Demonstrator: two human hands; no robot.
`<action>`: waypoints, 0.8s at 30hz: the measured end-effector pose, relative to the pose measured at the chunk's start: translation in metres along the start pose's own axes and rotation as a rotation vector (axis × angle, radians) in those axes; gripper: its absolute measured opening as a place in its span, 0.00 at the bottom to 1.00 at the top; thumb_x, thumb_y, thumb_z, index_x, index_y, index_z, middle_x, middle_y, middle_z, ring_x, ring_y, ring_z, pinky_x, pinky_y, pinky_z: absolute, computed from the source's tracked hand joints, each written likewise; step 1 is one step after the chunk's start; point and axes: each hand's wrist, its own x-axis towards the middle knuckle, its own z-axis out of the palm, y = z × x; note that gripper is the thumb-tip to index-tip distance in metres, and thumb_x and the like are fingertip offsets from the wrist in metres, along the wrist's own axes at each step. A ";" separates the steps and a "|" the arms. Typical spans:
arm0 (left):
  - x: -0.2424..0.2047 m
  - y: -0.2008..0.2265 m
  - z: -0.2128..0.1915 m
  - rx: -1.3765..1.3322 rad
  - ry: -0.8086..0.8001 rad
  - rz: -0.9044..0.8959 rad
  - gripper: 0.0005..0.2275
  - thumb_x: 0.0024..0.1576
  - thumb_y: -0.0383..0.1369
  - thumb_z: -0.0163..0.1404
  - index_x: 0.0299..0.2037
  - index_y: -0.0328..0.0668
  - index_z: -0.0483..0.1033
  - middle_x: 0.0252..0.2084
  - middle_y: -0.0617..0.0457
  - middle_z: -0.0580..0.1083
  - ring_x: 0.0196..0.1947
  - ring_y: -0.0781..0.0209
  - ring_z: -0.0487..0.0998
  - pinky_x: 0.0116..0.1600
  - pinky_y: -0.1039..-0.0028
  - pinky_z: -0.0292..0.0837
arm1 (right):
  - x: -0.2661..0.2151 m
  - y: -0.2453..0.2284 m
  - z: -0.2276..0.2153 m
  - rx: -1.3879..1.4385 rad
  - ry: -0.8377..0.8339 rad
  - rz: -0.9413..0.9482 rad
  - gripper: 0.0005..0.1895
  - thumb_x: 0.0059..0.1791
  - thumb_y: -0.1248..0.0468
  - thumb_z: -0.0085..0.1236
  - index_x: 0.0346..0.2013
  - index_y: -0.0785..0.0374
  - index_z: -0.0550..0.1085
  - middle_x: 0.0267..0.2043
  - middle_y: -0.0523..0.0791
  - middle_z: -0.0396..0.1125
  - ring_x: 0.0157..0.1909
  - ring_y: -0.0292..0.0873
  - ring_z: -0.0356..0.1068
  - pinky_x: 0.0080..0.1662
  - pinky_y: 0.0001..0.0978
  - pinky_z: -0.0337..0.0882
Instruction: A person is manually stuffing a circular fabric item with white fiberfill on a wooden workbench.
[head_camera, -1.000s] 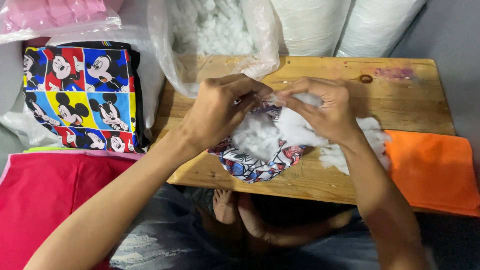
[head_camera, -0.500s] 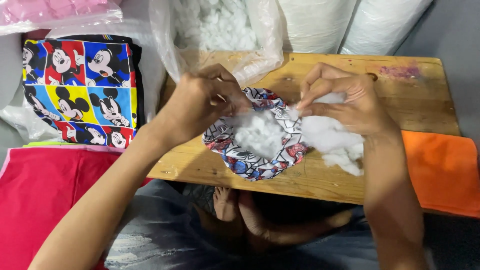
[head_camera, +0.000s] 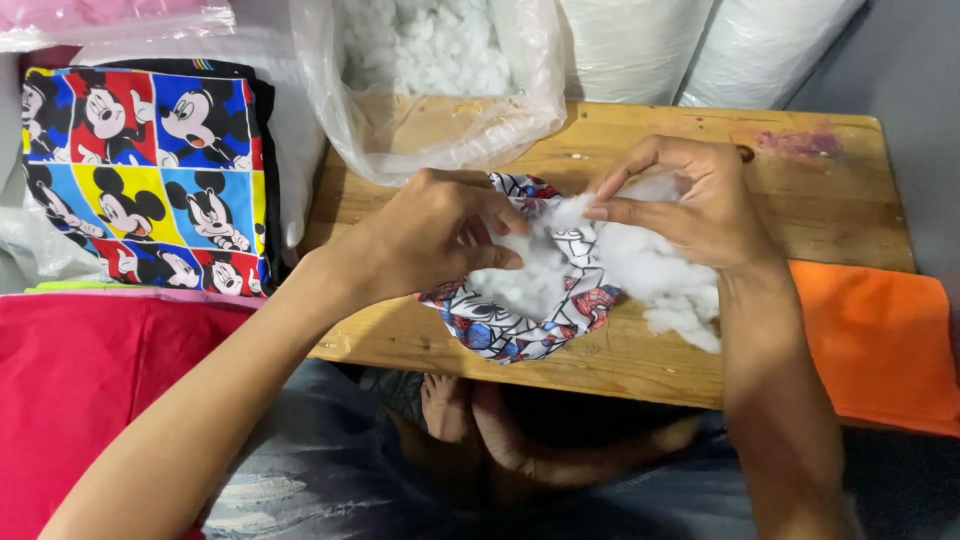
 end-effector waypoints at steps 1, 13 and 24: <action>0.004 -0.009 0.006 -0.001 0.000 -0.001 0.11 0.52 0.32 0.65 0.42 0.39 0.82 0.35 0.43 0.79 0.34 0.49 0.86 0.41 0.66 0.82 | 0.000 0.004 -0.001 0.001 -0.001 0.002 0.10 0.43 0.74 0.74 0.35 0.69 0.79 0.33 0.46 0.74 0.39 0.32 0.69 0.46 0.24 0.69; 0.008 -0.004 0.014 -0.017 0.091 0.012 0.14 0.48 0.34 0.64 0.40 0.38 0.79 0.31 0.45 0.80 0.29 0.53 0.85 0.33 0.71 0.83 | 0.001 0.004 0.007 0.101 0.050 0.027 0.11 0.42 0.76 0.73 0.35 0.69 0.79 0.33 0.46 0.75 0.38 0.30 0.71 0.44 0.20 0.70; 0.013 -0.013 0.003 0.017 0.332 0.107 0.06 0.57 0.29 0.59 0.42 0.43 0.82 0.29 0.47 0.78 0.29 0.54 0.83 0.37 0.72 0.81 | 0.009 0.012 -0.001 0.106 0.062 -0.078 0.11 0.48 0.70 0.69 0.40 0.68 0.74 0.46 0.54 0.74 0.50 0.39 0.72 0.57 0.32 0.71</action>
